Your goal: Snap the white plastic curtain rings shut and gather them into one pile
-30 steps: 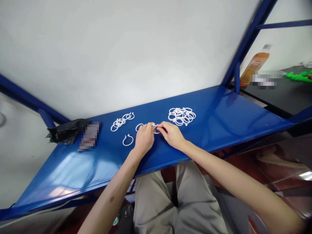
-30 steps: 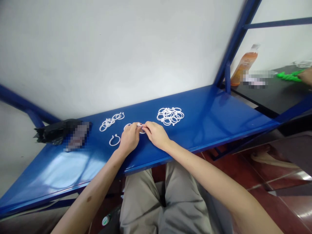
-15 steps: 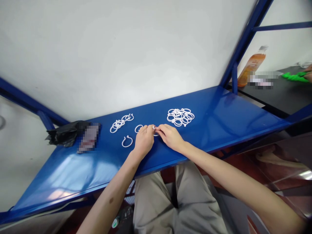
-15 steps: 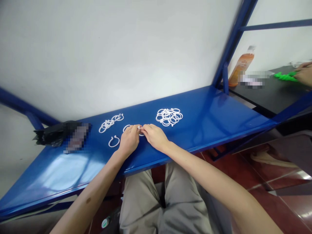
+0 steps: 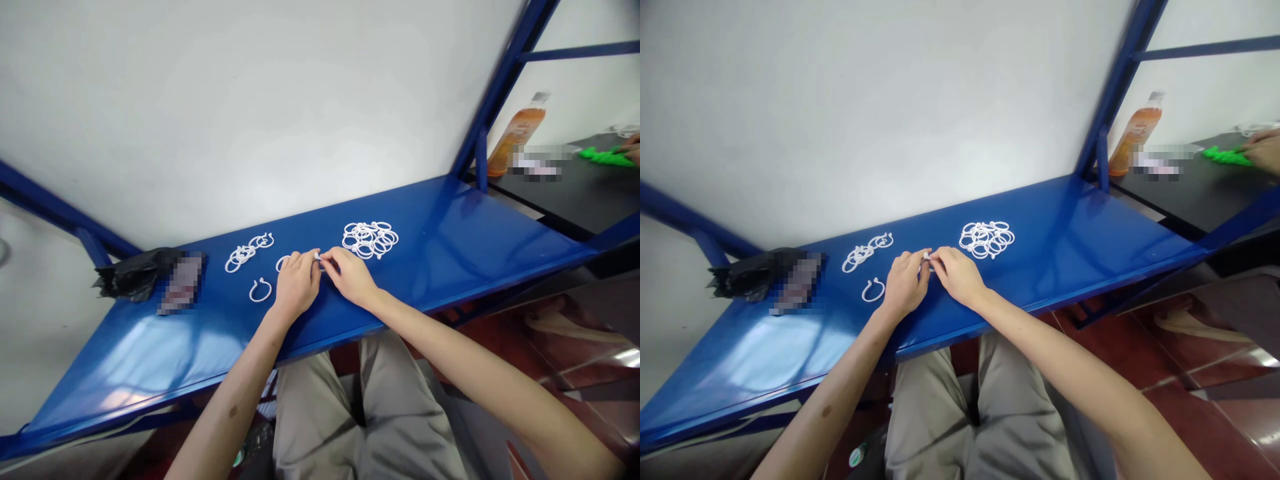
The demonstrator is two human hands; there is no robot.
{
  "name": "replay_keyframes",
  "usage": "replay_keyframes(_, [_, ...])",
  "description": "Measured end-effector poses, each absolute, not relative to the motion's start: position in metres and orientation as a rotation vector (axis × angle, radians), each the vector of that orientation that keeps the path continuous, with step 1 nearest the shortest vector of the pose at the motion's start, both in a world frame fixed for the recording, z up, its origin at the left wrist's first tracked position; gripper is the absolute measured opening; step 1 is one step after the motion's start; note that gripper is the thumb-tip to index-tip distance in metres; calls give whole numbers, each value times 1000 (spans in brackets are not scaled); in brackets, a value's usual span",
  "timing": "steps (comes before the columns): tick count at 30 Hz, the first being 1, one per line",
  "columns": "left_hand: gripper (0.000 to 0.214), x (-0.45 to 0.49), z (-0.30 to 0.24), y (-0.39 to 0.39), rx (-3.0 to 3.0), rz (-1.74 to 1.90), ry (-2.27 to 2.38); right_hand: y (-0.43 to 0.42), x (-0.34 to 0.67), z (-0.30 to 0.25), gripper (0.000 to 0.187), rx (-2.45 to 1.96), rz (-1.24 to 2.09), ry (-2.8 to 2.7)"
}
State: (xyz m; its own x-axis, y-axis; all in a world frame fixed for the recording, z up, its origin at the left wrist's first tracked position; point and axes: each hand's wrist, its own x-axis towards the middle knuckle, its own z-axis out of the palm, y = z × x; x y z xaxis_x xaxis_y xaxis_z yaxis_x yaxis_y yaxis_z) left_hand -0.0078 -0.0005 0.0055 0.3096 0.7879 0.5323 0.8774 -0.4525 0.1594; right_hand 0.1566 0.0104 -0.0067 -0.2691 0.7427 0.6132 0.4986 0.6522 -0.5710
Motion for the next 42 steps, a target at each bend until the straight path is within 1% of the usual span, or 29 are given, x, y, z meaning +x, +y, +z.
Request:
replay_keyframes(5, [41, -21, 8, 3, -2173, -758, -1778, 32, 186, 5, 13, -877, 144, -1859])
replay_keyframes(8, [43, -27, 3, 6, -2107, -620, -1893, 58, 223, 7, 10, -1009, 81, -1728])
replay_keyframes(11, [42, -27, 0, 7, -2145, -512, -1907, 83, 263, 2, 10, -1174, 51, -1669])
replay_keyframes(15, [43, -25, -2, 7, -2195, -533, -1882, 103, 291, -7, 14, -1311, 129, -1652])
replay_keyframes(19, [40, -25, -1, 7, -2218, -596, -1851, 105, 287, -7, 14, -1353, 251, -1679])
replay_keyframes(28, [29, -25, 1, 5, -2062, -572, -1874, 100, 280, -4, 20, -1324, 244, -1787])
replay_keyframes(31, [26, -26, 0, 5, -2093, -572, -1853, 100, 280, -5, 19, -1344, 196, -1795])
replay_keyframes(37, [27, -26, 1, 7, -2122, -647, -1845, 98, 282, -3, 18, -1373, 56, -1786])
replay_keyframes(42, [27, -21, 8, 6, -2080, -830, -1863, 76, 262, 8, 19, -1200, -93, -1798])
